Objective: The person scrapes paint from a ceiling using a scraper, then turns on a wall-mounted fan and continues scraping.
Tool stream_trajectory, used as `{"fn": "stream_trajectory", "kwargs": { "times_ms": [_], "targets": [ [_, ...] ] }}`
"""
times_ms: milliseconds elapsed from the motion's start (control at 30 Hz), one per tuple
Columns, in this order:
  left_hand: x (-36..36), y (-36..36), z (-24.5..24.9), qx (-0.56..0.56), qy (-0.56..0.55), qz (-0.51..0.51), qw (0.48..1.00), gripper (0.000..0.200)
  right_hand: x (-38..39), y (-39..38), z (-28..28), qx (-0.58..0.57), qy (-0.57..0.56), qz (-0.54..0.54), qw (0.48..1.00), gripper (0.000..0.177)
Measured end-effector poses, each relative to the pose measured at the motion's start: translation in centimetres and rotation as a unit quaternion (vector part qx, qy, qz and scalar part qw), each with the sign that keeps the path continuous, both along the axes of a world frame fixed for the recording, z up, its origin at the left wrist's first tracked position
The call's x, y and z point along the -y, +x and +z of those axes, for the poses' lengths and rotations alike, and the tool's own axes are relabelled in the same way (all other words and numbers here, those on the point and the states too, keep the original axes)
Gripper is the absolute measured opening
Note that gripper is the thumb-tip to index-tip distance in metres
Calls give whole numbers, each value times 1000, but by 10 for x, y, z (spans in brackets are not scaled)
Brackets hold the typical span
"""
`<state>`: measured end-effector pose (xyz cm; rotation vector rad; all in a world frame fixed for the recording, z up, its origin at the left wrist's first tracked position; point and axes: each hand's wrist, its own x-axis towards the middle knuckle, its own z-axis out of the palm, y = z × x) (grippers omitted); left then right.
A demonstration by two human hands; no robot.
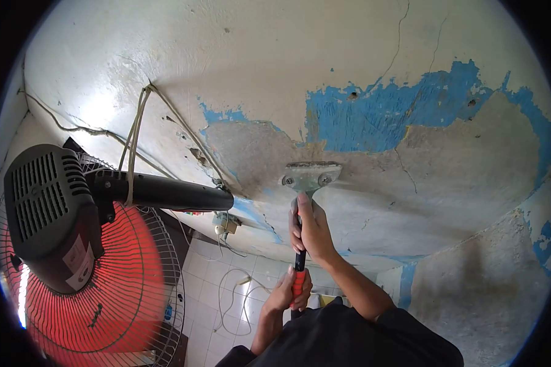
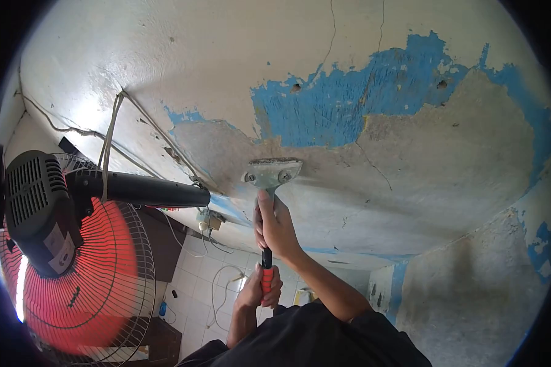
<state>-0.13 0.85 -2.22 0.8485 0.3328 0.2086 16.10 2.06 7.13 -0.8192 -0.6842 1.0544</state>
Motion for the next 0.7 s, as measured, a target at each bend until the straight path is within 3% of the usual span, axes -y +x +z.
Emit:
{"fn": "stream_trajectory", "kwargs": {
  "times_ms": [167,467,700],
  "targets": [
    [7,6,-13,-6,-31,-3,999,66,10,-8,-20,-63,17,1,998,43],
    [10,10,-19,7,-26,7,1000,66,14,-11,-28,-46,-32,33,998,39],
    [-2,23,3,49,8,9,999,65,6,-3,14,-9,-15,35,999,39]
  ]
}}
